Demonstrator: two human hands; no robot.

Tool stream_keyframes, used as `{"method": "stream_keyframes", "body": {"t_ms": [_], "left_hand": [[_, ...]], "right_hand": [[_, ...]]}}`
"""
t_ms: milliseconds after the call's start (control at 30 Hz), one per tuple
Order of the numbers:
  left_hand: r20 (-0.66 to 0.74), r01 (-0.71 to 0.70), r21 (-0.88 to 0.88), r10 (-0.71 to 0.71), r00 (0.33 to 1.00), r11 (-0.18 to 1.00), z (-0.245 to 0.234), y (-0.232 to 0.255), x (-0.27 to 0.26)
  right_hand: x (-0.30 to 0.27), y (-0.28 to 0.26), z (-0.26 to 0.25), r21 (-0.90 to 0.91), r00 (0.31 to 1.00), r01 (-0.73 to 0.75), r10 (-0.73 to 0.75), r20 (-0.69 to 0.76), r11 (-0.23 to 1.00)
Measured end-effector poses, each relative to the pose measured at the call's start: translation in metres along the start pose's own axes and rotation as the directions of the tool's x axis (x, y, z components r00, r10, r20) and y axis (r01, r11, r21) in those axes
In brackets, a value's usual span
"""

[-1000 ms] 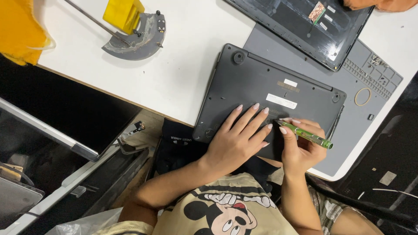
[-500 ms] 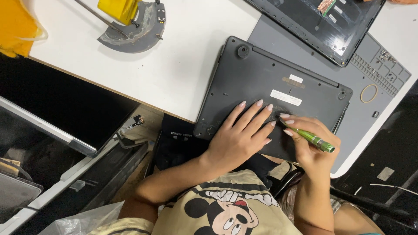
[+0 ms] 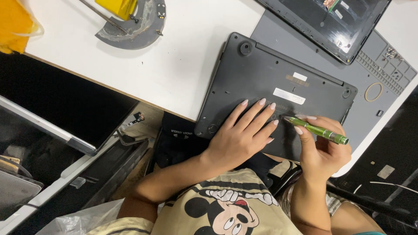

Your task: The person uses a green screwdriver to remove screws from the back panel of a black electronic device. They then use tweezers to pick up small components and place them on the table.

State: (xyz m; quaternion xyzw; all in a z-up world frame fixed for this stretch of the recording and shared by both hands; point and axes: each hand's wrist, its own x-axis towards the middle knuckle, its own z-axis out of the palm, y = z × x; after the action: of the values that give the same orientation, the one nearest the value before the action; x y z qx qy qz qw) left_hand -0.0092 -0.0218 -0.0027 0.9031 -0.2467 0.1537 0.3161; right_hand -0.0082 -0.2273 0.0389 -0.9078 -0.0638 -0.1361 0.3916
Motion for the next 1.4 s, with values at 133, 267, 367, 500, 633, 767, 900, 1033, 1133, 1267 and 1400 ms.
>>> {"method": "stream_keyframes", "body": {"t_ms": [133, 267, 367, 500, 633, 767, 900, 1033, 1133, 1267, 1400], "left_hand": [[0.014, 0.008, -0.006, -0.008, 1.0, 1.0, 0.0, 0.0, 0.0], [0.009, 0.003, -0.01, -0.003, 1.0, 1.0, -0.001, 0.0, 0.0], [0.005, 0.004, -0.015, -0.004, 1.0, 1.0, -0.001, 0.0, 0.0], [0.003, 0.013, -0.027, -0.013, 1.0, 1.0, 0.0, 0.0, 0.0], [0.008, 0.008, -0.031, -0.008, 1.0, 0.999, 0.0, 0.0, 0.0], [-0.005, 0.009, -0.053, -0.009, 1.0, 0.999, 0.0, 0.001, 0.0], [-0.1, 0.034, -0.173, -0.052, 0.994, 0.984, -0.003, 0.0, 0.015], [-0.067, 0.042, -0.255, -0.061, 0.996, 0.966, 0.004, -0.003, 0.032], [-0.012, 0.031, -0.297, -0.036, 0.999, 0.954, 0.014, -0.002, 0.042], [-0.071, 0.04, -0.345, -0.068, 0.995, 0.938, 0.018, 0.0, 0.048], [-0.091, 0.034, -0.307, -0.065, 0.994, 0.951, 0.016, -0.001, 0.048]], "right_hand": [[0.006, -0.011, -0.005, 0.046, 0.998, -0.007, 0.004, 0.062, 0.999], [0.012, -0.015, -0.01, 0.137, 0.98, -0.006, -0.022, 0.198, 0.991], [0.012, -0.018, -0.008, 0.198, 0.979, -0.02, -0.021, 0.2, 0.98], [0.009, -0.014, -0.005, 0.102, 0.998, 0.052, -0.056, 0.035, 0.993], [0.004, -0.014, -0.007, 0.096, 1.0, 0.014, -0.013, -0.018, 0.995], [0.013, -0.029, -0.014, 0.096, 0.992, 0.012, -0.024, 0.127, 0.995], [0.024, -0.038, -0.021, 0.115, 0.962, -0.003, -0.029, 0.273, 0.993], [0.032, -0.029, -0.028, 0.121, 0.944, -0.049, 0.006, 0.33, 0.991], [0.033, -0.026, -0.027, -0.012, 0.947, 0.095, -0.087, 0.308, 0.995], [0.025, -0.027, -0.021, -0.007, 0.972, 0.097, -0.093, 0.215, 0.995], [0.013, -0.025, -0.016, 0.11, 0.999, 0.027, -0.031, 0.03, 0.994]]}}
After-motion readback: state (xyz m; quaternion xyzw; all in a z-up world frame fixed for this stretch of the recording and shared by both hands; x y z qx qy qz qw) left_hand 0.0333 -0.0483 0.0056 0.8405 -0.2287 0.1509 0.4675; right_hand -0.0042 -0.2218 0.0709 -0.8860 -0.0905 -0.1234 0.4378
